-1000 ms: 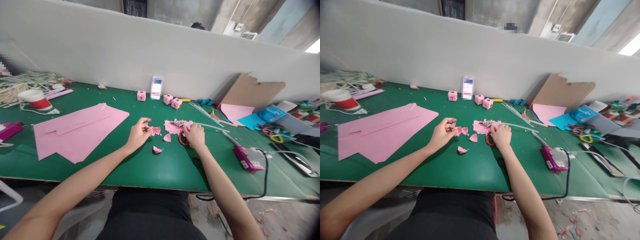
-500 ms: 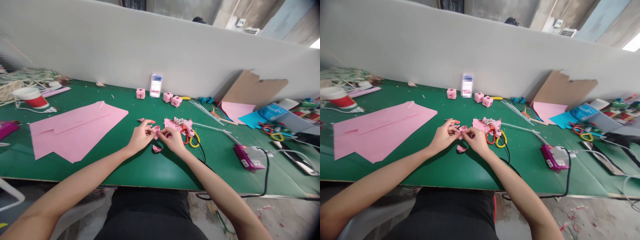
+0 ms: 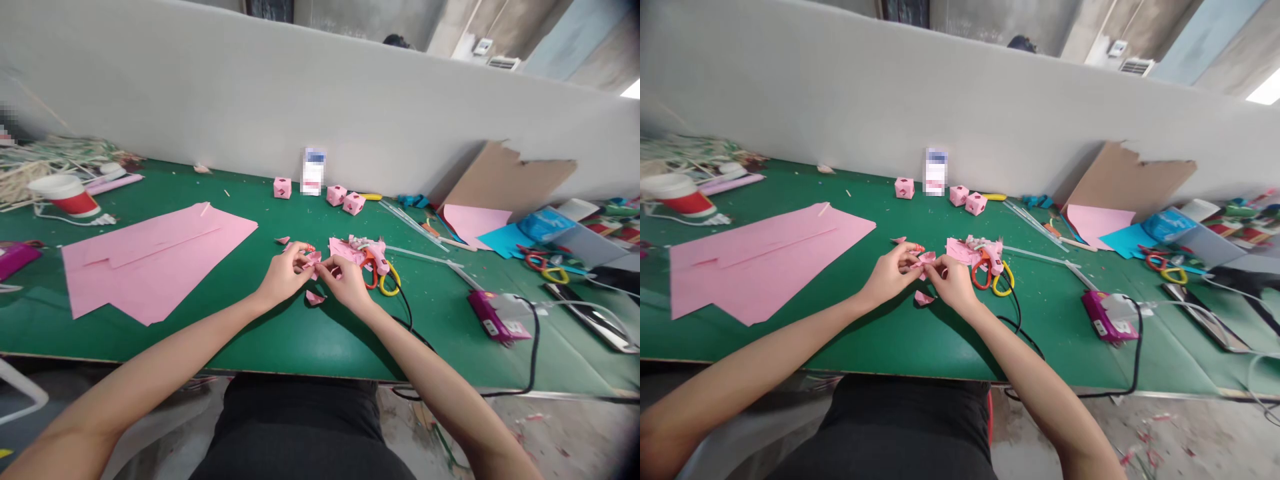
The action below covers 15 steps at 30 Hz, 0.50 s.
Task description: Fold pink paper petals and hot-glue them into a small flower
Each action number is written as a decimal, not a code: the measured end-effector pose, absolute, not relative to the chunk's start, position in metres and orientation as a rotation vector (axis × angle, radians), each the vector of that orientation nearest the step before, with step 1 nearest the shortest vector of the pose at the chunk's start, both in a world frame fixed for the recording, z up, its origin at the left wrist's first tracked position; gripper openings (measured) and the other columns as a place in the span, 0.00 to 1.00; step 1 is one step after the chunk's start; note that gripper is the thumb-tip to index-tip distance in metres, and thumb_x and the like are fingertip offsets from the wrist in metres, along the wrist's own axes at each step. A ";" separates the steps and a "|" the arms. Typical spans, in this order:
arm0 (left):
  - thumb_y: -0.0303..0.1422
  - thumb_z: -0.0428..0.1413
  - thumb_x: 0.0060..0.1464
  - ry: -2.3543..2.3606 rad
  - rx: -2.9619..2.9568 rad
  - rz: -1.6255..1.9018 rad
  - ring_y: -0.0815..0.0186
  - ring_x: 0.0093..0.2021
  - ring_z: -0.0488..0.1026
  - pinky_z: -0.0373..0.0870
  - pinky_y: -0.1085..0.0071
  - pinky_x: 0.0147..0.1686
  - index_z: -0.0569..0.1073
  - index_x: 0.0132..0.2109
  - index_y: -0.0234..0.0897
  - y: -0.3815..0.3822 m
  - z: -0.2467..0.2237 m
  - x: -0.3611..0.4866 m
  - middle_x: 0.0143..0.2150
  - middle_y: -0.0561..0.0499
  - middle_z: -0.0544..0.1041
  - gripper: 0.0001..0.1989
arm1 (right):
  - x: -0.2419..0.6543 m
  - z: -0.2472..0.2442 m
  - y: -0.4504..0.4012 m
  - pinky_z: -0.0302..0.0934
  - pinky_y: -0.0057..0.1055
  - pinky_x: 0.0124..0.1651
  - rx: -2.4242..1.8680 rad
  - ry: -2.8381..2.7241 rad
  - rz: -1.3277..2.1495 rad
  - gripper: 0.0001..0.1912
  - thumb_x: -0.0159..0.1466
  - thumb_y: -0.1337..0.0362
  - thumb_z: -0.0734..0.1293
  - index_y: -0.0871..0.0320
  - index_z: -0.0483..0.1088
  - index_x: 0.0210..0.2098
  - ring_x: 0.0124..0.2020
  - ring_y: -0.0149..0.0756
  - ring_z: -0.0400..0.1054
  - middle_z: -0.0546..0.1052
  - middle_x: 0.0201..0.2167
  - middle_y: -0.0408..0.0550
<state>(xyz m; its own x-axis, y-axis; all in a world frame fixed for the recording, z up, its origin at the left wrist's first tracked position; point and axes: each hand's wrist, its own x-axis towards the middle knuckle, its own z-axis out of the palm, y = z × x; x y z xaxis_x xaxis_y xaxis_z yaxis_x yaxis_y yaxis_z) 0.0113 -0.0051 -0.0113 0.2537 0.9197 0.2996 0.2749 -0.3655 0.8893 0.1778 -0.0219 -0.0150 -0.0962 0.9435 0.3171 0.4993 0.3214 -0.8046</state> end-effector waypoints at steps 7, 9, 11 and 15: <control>0.35 0.60 0.54 1.201 1.805 1.180 0.62 0.38 0.80 0.77 0.69 0.36 0.69 0.46 0.39 0.000 -0.013 0.007 0.40 0.47 0.80 0.14 | 0.230 0.004 -0.005 0.61 0.34 0.39 -1.569 -1.620 0.060 0.15 0.67 0.54 0.60 0.58 0.71 0.36 0.34 0.40 0.70 0.78 0.32 0.51; 0.34 0.59 0.54 1.213 1.822 1.177 0.62 0.39 0.80 0.77 0.69 0.36 0.69 0.47 0.39 0.002 -0.015 0.005 0.40 0.47 0.80 0.14 | 0.254 0.006 0.000 0.61 0.38 0.42 -1.800 -1.559 -0.174 0.14 0.66 0.55 0.61 0.58 0.70 0.32 0.39 0.46 0.70 0.77 0.32 0.53; 0.31 0.58 0.54 1.231 1.851 1.169 0.63 0.38 0.80 0.78 0.69 0.36 0.69 0.47 0.38 0.003 -0.017 0.004 0.41 0.46 0.80 0.13 | 0.271 0.004 0.005 0.61 0.40 0.42 -2.032 -1.531 -0.194 0.17 0.65 0.51 0.61 0.59 0.70 0.32 0.42 0.50 0.70 0.77 0.33 0.57; 0.28 0.57 0.54 1.255 1.906 1.175 0.65 0.34 0.79 0.78 0.69 0.35 0.69 0.48 0.38 0.005 -0.017 0.004 0.39 0.47 0.80 0.13 | 0.283 -0.005 0.010 0.60 0.41 0.43 -2.318 -1.605 -0.092 0.28 0.61 0.42 0.64 0.65 0.71 0.38 0.46 0.56 0.70 0.76 0.42 0.68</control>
